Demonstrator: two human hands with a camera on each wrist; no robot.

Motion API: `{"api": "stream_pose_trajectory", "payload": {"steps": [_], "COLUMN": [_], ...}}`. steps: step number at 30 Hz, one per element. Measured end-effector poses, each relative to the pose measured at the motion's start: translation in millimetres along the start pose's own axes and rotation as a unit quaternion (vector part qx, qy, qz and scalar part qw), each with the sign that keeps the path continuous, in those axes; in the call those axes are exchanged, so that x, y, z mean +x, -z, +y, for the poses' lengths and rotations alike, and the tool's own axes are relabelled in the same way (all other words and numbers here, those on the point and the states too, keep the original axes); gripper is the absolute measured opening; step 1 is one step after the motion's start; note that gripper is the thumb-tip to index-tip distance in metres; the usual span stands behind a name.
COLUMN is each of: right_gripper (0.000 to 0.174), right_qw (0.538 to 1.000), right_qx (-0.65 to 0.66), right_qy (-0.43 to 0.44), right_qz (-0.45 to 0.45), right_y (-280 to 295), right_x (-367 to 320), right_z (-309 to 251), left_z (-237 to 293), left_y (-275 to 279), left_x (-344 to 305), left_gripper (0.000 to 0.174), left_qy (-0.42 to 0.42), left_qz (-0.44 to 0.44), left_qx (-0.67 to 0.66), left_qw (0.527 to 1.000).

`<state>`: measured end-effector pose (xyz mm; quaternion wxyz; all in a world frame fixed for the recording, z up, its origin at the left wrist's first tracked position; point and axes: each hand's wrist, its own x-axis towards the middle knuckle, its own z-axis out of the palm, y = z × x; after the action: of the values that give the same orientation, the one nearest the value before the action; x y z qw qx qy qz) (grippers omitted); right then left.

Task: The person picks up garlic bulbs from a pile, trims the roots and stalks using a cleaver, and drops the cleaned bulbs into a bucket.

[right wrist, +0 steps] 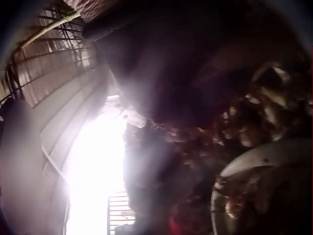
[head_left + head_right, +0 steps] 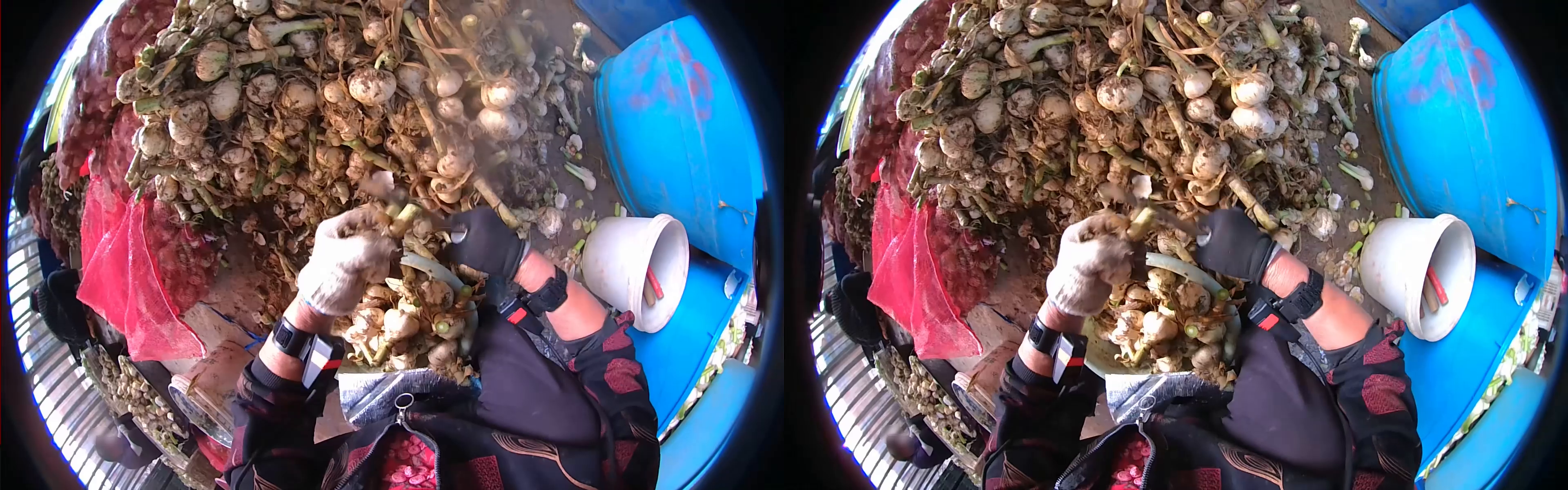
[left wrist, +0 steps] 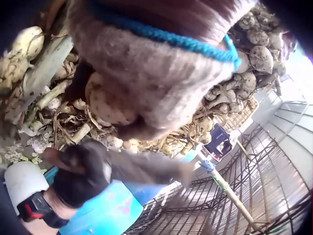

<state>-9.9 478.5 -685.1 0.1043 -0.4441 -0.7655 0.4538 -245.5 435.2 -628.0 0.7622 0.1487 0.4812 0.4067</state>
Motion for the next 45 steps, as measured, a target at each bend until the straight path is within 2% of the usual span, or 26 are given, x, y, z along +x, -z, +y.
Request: {"api": "stream_pose_trajectory", "payload": {"steps": [2, 3, 4, 6, 8, 9, 11, 12, 14, 18, 20, 21, 24, 25, 26, 28, 29, 30, 32, 33, 36, 37, 38, 41, 43, 45], "right_gripper": [0.022, 0.022, 0.023, 0.024, 0.03, 0.036, 0.035, 0.035, 0.034, 0.035, 0.034, 0.034, 0.034, 0.034, 0.03, 0.028, 0.028, 0.027, 0.028, 0.027, 0.024, 0.024, 0.024, 0.026, 0.026, 0.027], "right_qw": [0.993, 0.993, 0.995, 0.993, 0.995, 0.991, 0.991, 0.99, 0.99, 0.99, 0.989, 0.987, 0.984, 0.984, 0.987, 0.99, 0.989, 0.986, 0.982, 0.976, 0.981, 0.984, 0.987, 0.987, 0.987, 0.987], "right_qx": [-0.085, -0.081, -0.052, -0.024, 0.05, 0.072, 0.09, 0.11, 0.101, 0.094, 0.101, 0.109, 0.133, 0.134, 0.112, 0.087, 0.105, 0.124, 0.143, 0.165, 0.148, 0.132, 0.115, 0.107, 0.113, 0.12], "right_qy": [0.019, 0.018, -0.044, -0.102, -0.091, -0.116, -0.101, -0.089, -0.1, -0.108, -0.109, -0.112, -0.119, -0.116, -0.113, -0.111, -0.108, -0.107, -0.123, -0.14, -0.128, -0.119, -0.109, -0.119, -0.112, -0.107], "right_qz": [-0.077, -0.081, -0.073, -0.06, 0.003, -0.008, 0.011, 0.028, 0.022, 0.012, 0.017, 0.023, 0.013, 0.013, 0.01, 0.007, 0.008, 0.009, 0.015, 0.011, 0.01, 0.019, 0.027, 0.018, 0.014, 0.012], "right_y": [-5, -6, -3, 5, 10, 15, 14, 13, 9, 12, 9, 8, 8, 7, 5, 4, 5, 5, 7, 5, 7, 6, 4, 3, -1, -2], "right_x": [-5, -8, -10, -8, -6, -5, -3, -3, -4, -3, -4, -4, -2, -1, -1, -2, -2, -2, -3, -3, -1, -1, -1, 0, 2, 5], "right_z": [14, 14, 13, 14, 13, 8, 5, 3, 4, 3, 8, 10, 4, 4, 4, 5, 6, 7, 2, 4, 4, 3, 3, 0, 2, 2], "left_z": [-10, -11, 16, 15, 21, 16, 11, 12, 8, -1, -5, 7, 6, -1, -33, 3, 5, 5, -7, -1, -29, -5, 0, 14, 26, 6], "left_y": [13, 18, 21, 33, 37, 47, 68, 72, 66, 86, 96, 67, 80, 80, 132, 105, 114, 118, 121, 111, 141, 103, 102, 79, 63, 85], "left_x": [-8, -4, -6, -3, -3, 13, 58, 72, 97, 121, 116, 109, 100, 105, 125, 72, 65, 62, 68, 67, 140, 124, 135, 121, 100, 115], "left_gripper": [0.021, 0.024, 0.028, 0.036, 0.04, 0.04, 0.062, 0.065, 0.047, 0.054, 0.062, 0.072, 0.077, 0.076, 0.073, 0.081, 0.076, 0.065, 0.062, 0.065, 0.072, 0.077, 0.079, 0.073, 0.064, 0.054], "left_qy": [-0.014, -0.122, 0.016, -0.059, -0.002, -0.064, -0.065, -0.076, -0.025, -0.005, -0.12, -0.058, -0.02, 0.035, -0.009, 0.047, 0.066, 0.054, -0.043, -0.094, -0.076, -0.047, -0.017, -0.055, -0.035, -0.027], "left_qz": [-0.07, -0.202, -0.344, -0.326, -0.066, 0.071, 0.289, 0.294, 0.375, 0.415, 0.277, 0.297, 0.228, 0.232, 0.217, 0.088, 0.068, 0.12, 0.275, 0.26, 0.312, 0.354, 0.34, 0.277, 0.164, 0.196], "left_qx": [-0.029, 0.085, 0.327, 0.437, 0.252, 0.329, 0.353, 0.378, 0.523, 0.385, 0.231, 0.161, 0.258, -0.019, 0.212, 0.391, 0.437, 0.47, 0.334, 0.343, 0.282, 0.506, 0.474, 0.485, 0.258, 0.168], "left_qw": [0.997, 0.968, 0.88, 0.836, 0.966, 0.94, 0.888, 0.875, 0.765, 0.824, 0.925, 0.939, 0.939, 0.972, 0.953, 0.915, 0.894, 0.873, 0.901, 0.898, 0.904, 0.785, 0.812, 0.828, 0.951, 0.966]}}
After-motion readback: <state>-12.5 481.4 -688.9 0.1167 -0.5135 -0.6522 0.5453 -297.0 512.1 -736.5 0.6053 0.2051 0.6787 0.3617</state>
